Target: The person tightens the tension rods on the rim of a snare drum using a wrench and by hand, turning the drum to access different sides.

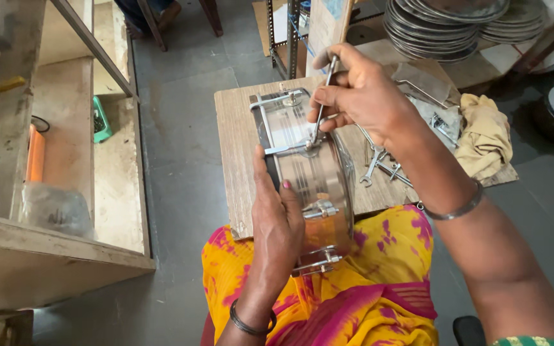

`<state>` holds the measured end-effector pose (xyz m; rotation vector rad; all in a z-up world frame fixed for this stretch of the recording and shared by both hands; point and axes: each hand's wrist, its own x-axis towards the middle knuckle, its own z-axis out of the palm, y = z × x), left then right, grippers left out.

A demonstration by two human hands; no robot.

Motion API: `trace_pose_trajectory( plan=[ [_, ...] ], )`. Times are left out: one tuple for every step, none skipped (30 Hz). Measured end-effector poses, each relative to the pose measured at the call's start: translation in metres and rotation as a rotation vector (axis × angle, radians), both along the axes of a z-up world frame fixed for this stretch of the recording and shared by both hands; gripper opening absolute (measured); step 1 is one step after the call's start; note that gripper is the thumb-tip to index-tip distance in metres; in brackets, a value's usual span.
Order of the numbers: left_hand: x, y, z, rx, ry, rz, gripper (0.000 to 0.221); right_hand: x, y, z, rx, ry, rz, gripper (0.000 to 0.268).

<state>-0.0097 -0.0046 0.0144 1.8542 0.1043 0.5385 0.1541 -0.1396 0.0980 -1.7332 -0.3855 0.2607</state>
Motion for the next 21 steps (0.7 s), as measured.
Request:
trace_pose_trajectory(
  plan=[
    [0.000,0.001,-0.001,0.035,-0.088,0.002,0.065,0.000,0.001,0.003,0.006,0.013,0.033,0.035],
    [0.001,0.000,-0.002,0.036,-0.089,0.004,0.065,-0.001,0.002,0.006,0.012,0.029,0.070,0.036],
    [0.001,0.000,-0.002,0.064,-0.149,0.001,0.065,-0.005,0.002,0.007,0.013,0.029,0.071,0.036],
    [0.001,0.001,-0.003,0.091,-0.208,-0.003,0.066,-0.010,0.001,0.008,0.016,-0.045,0.054,0.036],
    [-0.001,0.001,-0.004,0.093,-0.208,-0.002,0.066,-0.016,0.000,0.009,0.019,-0.120,0.036,0.035],
    [-0.002,0.002,-0.004,0.052,-0.103,-0.012,0.066,-0.023,-0.004,0.009,0.019,-0.126,0.037,0.035],
    [-0.002,0.002,-0.004,0.012,0.003,-0.023,0.067,-0.032,-0.009,0.008,0.042,-0.378,0.043,0.034],
    [-0.002,0.002,-0.004,0.008,0.005,-0.018,0.067,-0.041,-0.013,0.004,0.064,-0.620,0.058,0.033],
    [-0.002,0.003,-0.005,0.084,-0.144,-0.001,0.065,-0.048,-0.016,-0.002,0.063,-0.617,0.064,0.033],
    [-0.002,0.002,-0.005,0.160,-0.293,0.012,0.063,-0.054,-0.019,-0.008,-0.013,-0.787,0.012,0.029],
    [-0.003,0.002,-0.005,0.157,-0.290,0.017,0.063,-0.059,-0.022,-0.014,-0.088,-0.956,-0.042,0.025],
    [-0.003,0.003,-0.005,0.111,-0.234,-0.005,0.063,-0.064,-0.023,-0.022,-0.092,-1.065,-0.018,0.028],
    [-0.003,0.003,-0.005,0.064,-0.179,-0.029,0.064,-0.067,-0.024,-0.029,-0.097,-1.172,0.009,0.032],
    [-0.002,0.003,-0.005,0.063,-0.178,-0.032,0.064,-0.068,-0.024,-0.034,-0.099,-1.172,0.007,0.032],
    [-0.001,0.002,-0.005,0.035,-0.122,-0.033,0.065,-0.070,-0.023,-0.038,-0.122,-1.244,0.061,0.030],
    [-0.002,0.002,-0.006,0.007,-0.063,-0.033,0.066,-0.072,-0.023,-0.041,-0.144,-1.313,0.117,0.028],
    [-0.002,0.002,-0.006,0.006,-0.060,-0.033,0.066,-0.073,-0.021,-0.041,-0.145,-1.310,0.117,0.028],
    [-0.003,0.001,-0.007,0.062,-0.123,-0.020,0.064,-0.075,-0.020,-0.039,-0.161,-1.275,0.091,0.030],
    [-0.004,0.000,-0.007,0.117,-0.186,-0.007,0.062,-0.076,-0.018,-0.035,-0.177,-1.241,0.065,0.033],
    [-0.004,0.000,-0.008,0.118,-0.182,-0.006,0.062,-0.077,-0.016,-0.030,-0.176,-1.238,0.067,0.033],
    [-0.004,0.000,-0.008,0.105,-0.180,-0.017,0.062,-0.076,-0.015,-0.023,-0.179,-1.087,0.033,0.033]
  ],
)
